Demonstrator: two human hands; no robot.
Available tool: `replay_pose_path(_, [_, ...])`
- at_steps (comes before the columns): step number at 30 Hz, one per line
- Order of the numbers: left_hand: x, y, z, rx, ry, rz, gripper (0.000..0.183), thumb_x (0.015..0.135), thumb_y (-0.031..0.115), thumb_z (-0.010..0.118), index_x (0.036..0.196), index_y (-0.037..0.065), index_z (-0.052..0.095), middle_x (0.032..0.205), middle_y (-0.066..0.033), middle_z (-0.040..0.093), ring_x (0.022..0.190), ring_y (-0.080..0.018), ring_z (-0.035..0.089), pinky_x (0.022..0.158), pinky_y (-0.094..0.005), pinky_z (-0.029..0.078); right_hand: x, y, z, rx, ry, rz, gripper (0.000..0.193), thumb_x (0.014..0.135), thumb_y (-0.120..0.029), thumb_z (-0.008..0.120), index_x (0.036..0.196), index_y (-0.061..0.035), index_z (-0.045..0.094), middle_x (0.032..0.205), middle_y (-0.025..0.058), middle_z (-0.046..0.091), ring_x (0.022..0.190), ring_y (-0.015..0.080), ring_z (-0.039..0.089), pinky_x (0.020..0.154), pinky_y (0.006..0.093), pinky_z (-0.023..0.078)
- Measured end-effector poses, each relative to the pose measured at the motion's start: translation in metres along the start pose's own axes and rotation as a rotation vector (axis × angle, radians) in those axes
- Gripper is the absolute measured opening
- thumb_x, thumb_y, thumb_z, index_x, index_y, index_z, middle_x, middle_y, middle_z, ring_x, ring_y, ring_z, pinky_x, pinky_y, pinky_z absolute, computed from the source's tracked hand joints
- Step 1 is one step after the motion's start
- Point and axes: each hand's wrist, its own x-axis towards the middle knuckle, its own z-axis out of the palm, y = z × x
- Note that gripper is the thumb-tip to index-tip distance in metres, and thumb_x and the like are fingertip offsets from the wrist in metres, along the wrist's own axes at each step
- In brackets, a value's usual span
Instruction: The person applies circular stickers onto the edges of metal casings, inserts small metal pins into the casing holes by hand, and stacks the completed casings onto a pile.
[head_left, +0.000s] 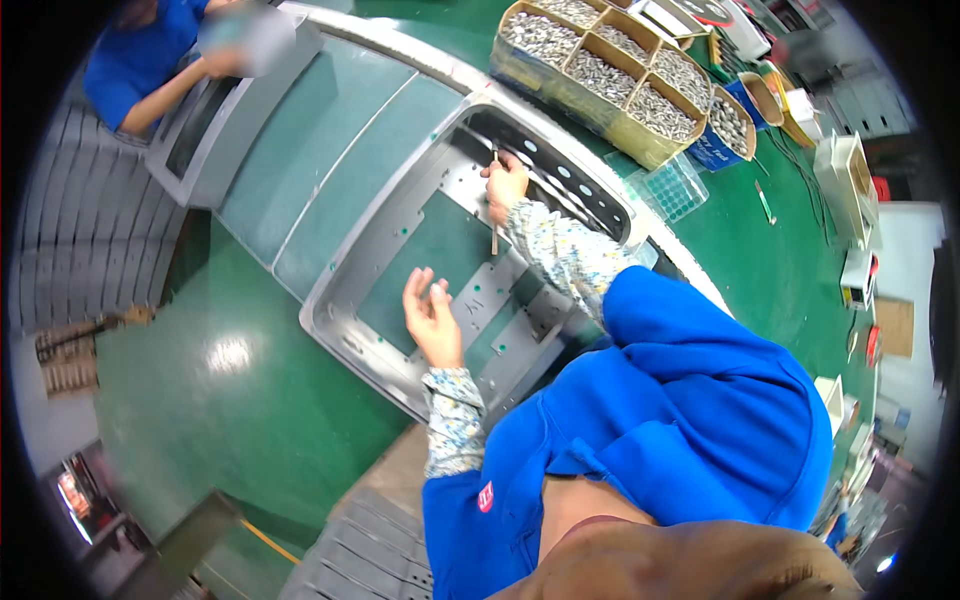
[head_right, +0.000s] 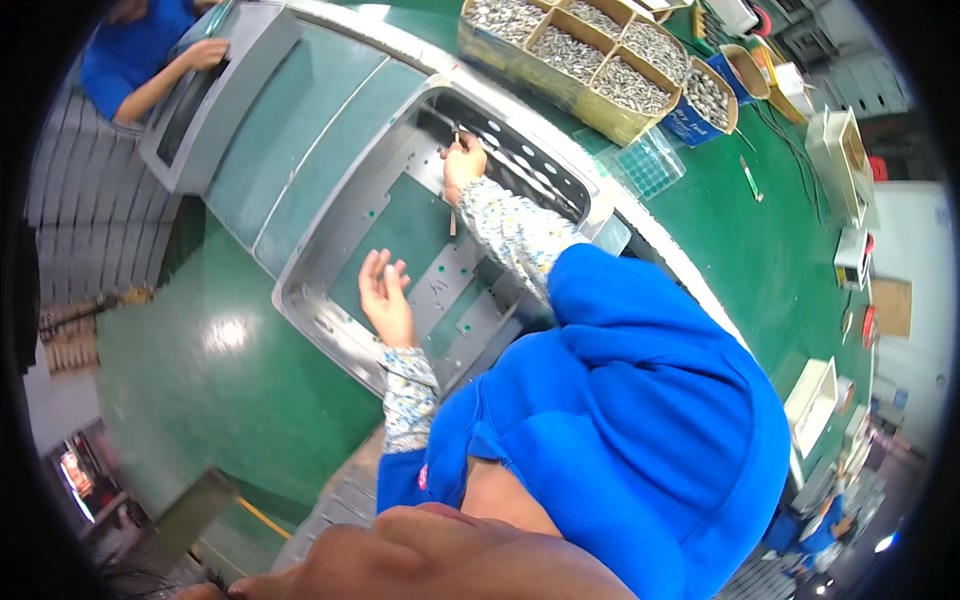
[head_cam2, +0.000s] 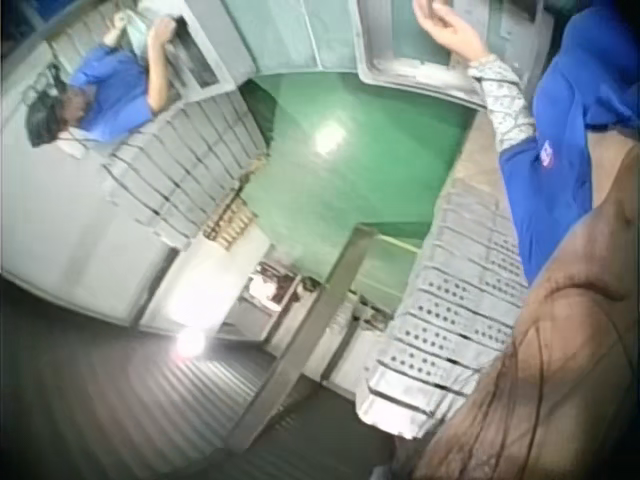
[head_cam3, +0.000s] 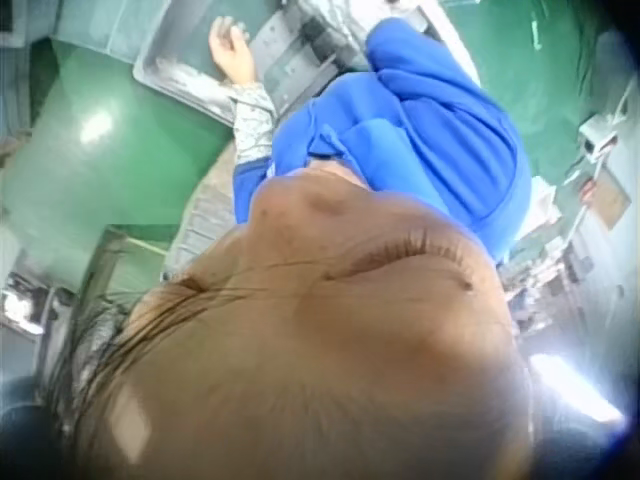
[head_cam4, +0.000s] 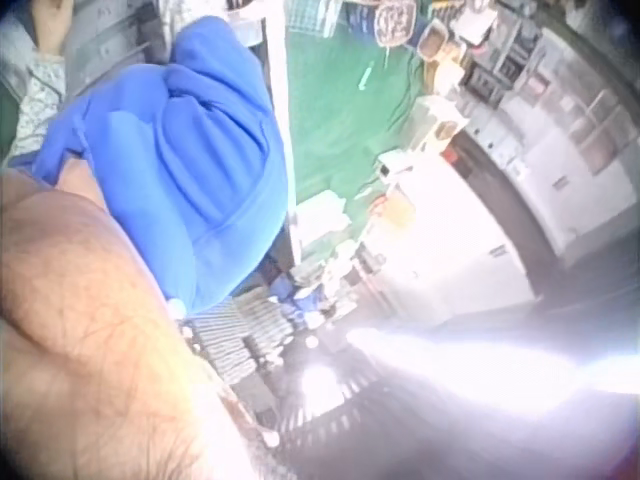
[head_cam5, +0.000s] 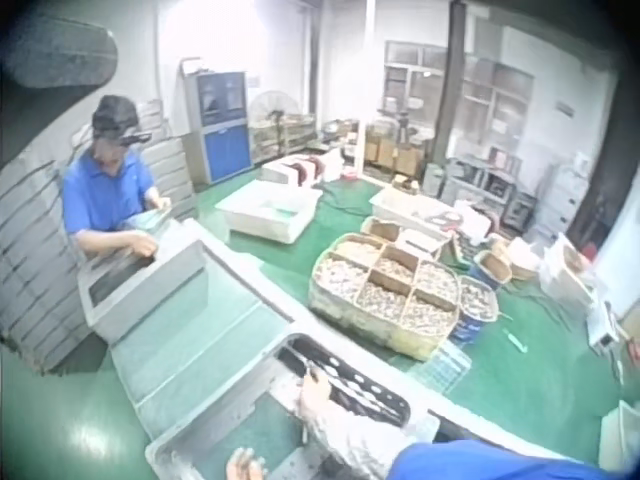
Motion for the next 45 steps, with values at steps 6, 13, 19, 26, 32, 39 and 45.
replay_pose_path(6, [-0.001, 0.004, 0.004, 0.023, -0.103, -0.039, 0.029, 0.088, 0.005, 0.049, 0.116, -0.002, 0.046, 0.113, -0.0129, 0.052, 0.086, -0.0176, 0.059, 0.073, -0.0256, 0.048, 0.025, 0.023, 0.033, 0.195, 0.370, -0.078, 0.039, 0.076, 0.004, 0.041, 0.114, -0.0015, 0.049, 0.064, 0.0069, 0.056, 0.053, 0.0116, 0.048, 0.049, 0.0247, 0.038])
replay_pose_path(13, [-0.001, 0.004, 0.000, 0.073, -0.138, -0.046, 0.028, 0.088, 0.008, 0.052, 0.113, -0.001, 0.048, 0.111, -0.0130, 0.055, 0.084, -0.0161, 0.059, 0.073, -0.0242, 0.047, 0.049, 0.023, 0.060, 0.377, 0.590, -0.129, 0.027, 0.073, 0.007, 0.040, 0.095, -0.0015, 0.052, 0.064, 0.0055, 0.053, 0.051, 0.0130, 0.049, 0.047, 0.0255, 0.038])
replay_pose_path(19, [0.004, -0.004, -0.002, 0.063, -0.121, -0.028, 0.026, 0.088, 0.007, 0.051, 0.113, 0.000, 0.049, 0.108, -0.0109, 0.057, 0.081, -0.0148, 0.060, 0.071, -0.0240, 0.047, 0.014, 0.009, 0.016, 0.345, -0.321, 0.476, 0.014, 0.078, -0.001, 0.048, 0.091, -0.0007, 0.050, 0.073, 0.0101, 0.056, 0.054, 0.0177, 0.052, 0.053, 0.0275, 0.043])
replay_pose_path(26, [-0.001, 0.005, 0.000, 0.178, 0.036, -0.037, 0.024, 0.089, 0.008, 0.049, 0.111, 0.000, 0.049, 0.105, -0.0101, 0.058, 0.080, -0.0142, 0.059, 0.069, -0.0239, 0.046, 0.094, -0.246, -0.186, -0.398, 0.028, -1.334, 0.028, 0.074, 0.014, 0.048, 0.096, -0.0013, 0.053, 0.087, 0.0111, 0.057, 0.088, 0.0239, 0.058, 0.075, 0.0304, 0.045])
replay_pose_path(32, [-0.017, 0.040, 0.037, 0.297, 0.112, 0.060, 0.021, 0.088, 0.008, 0.048, 0.107, -0.001, 0.052, 0.103, -0.0107, 0.059, 0.078, -0.0137, 0.060, 0.068, -0.0245, 0.046, 0.211, -0.238, -0.296, -1.046, 0.459, -1.205, 0.026, 0.079, -0.010, 0.055, 0.105, -0.0067, 0.054, 0.093, 0.0155, 0.060, 0.086, 0.0326, 0.057, 0.074, 0.0387, 0.045])
replay_pose_path(39, [-0.037, 0.060, 0.098, 0.229, 0.245, 0.021, 0.019, 0.087, 0.004, 0.048, 0.104, -0.002, 0.053, 0.099, -0.0102, 0.059, 0.076, -0.0145, 0.060, 0.070, -0.0241, 0.047, 0.163, -0.210, -0.216, -1.710, -0.196, -0.694, 0.042, 0.081, -0.043, 0.053, 0.102, -0.0068, 0.050, 0.097, 0.0204, 0.054, 0.081, 0.0371, 0.059, 0.070, 0.0448, 0.047])
replay_pose_path(45, [-0.055, 0.049, 0.130, 0.151, 0.172, 0.048, 0.014, 0.086, 0.001, 0.050, 0.097, -0.003, 0.057, 0.092, -0.0092, 0.057, 0.075, -0.0152, 0.061, 0.068, -0.0250, 0.049, 0.179, -0.188, -0.217, -1.566, -0.287, -0.715, 0.023, 0.088, -0.026, 0.043, 0.098, -0.0053, 0.043, 0.098, 0.0232, 0.053, 0.088, 0.0416, 0.053, 0.071, 0.0504, 0.042])
